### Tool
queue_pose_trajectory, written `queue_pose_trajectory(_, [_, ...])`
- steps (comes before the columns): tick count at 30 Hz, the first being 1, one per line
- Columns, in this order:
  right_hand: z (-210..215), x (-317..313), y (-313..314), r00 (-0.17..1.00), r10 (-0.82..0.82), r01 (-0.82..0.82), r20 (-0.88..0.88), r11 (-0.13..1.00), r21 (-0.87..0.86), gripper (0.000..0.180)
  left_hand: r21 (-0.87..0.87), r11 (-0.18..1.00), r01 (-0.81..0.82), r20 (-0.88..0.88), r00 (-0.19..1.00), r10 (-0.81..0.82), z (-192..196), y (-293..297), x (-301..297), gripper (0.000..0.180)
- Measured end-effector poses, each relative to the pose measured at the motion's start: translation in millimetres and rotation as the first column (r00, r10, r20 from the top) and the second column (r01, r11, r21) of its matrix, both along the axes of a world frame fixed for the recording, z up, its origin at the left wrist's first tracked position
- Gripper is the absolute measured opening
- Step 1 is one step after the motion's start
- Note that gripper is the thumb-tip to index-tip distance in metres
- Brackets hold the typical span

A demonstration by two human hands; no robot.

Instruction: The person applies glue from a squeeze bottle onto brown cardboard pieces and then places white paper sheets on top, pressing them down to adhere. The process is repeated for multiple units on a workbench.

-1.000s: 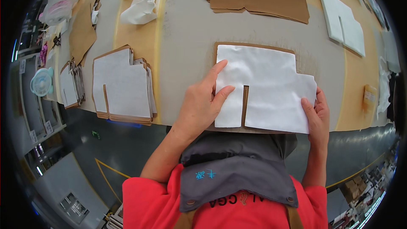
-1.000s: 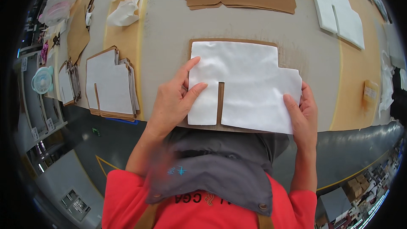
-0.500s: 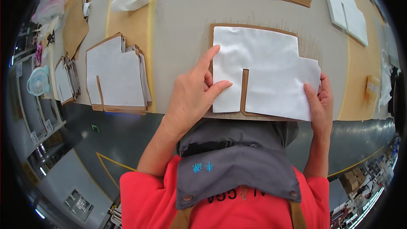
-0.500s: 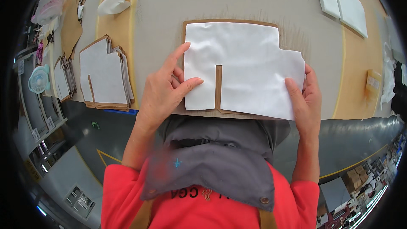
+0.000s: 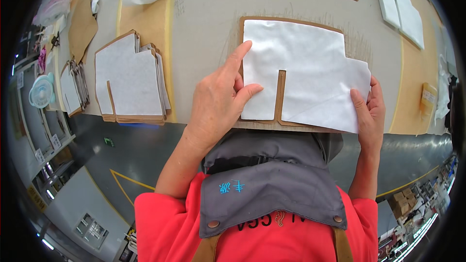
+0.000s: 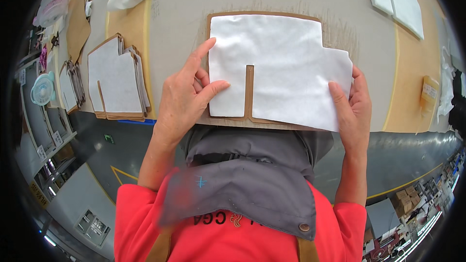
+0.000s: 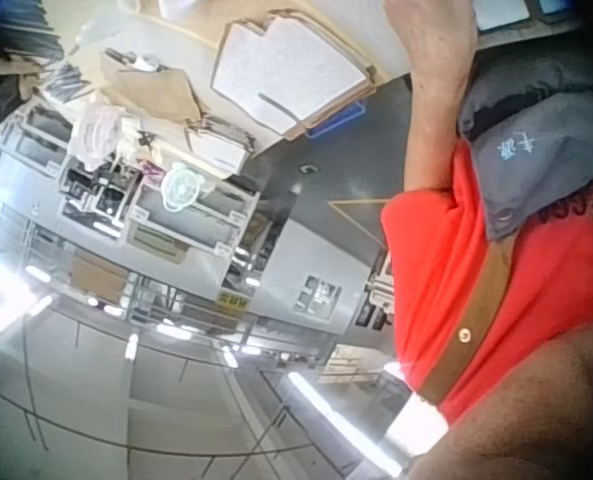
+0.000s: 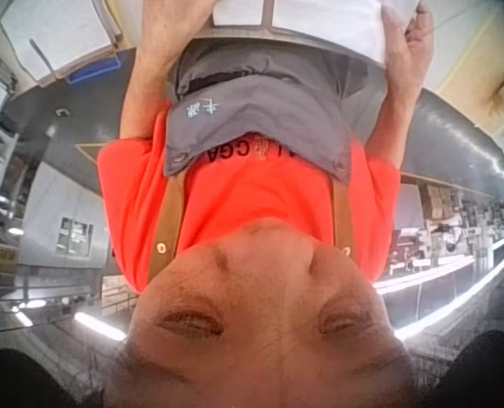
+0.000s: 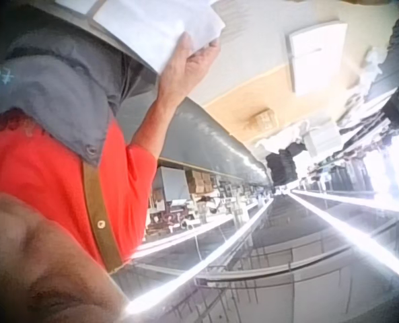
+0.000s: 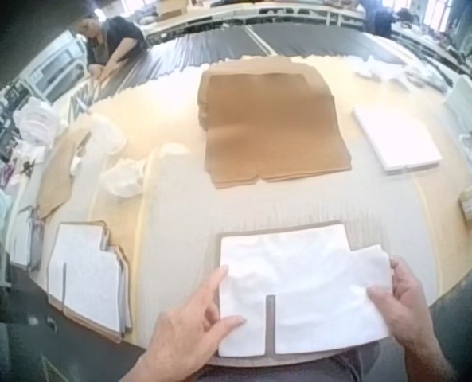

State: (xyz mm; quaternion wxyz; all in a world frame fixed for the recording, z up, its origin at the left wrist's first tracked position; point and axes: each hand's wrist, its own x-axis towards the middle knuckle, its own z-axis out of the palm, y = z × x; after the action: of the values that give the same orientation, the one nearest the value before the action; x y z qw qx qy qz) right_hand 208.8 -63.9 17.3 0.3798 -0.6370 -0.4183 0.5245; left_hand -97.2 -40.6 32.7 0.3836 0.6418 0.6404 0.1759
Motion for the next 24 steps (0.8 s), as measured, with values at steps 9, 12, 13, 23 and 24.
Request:
queue_pose_trajectory(9, [-1.7,0.9,-0.7,1.0,-0.004,0.004,0.009,1.0,0.008,0.044,0.072,0.997,-0.011,-0.029,0.999,0.014,-7.1,-3.3,1.6,0.074])
queue_pose_trajectory(12, [-1.2,-0.1,-0.9,1.0,-0.007,0.007,0.005,1.0,0.02,0.043,0.145,0.989,-0.01,-0.058,0.998,0.019,-9.0,-4.7,2.1,0.076])
queue_pose_trajectory(13, [-0.9,-0.4,-1.0,1.0,-0.008,0.008,0.005,1.0,0.022,0.043,0.177,0.984,-0.008,-0.071,0.997,0.021,-9.4,-4.9,2.1,0.077])
queue_pose_trajectory(23, [4.0,-5.5,-6.7,0.989,-0.075,0.067,0.13,0.995,0.067,0.046,0.238,0.971,-0.012,-0.104,0.994,0.038,6.7,2.2,-1.2,0.065])
queue_pose_trajectory(24, [2.2,-5.8,-7.2,0.986,-0.086,0.076,0.145,0.994,0.075,0.048,0.327,0.943,0.053,-0.107,0.994,-0.019,2.3,2.9,0.7,0.06])
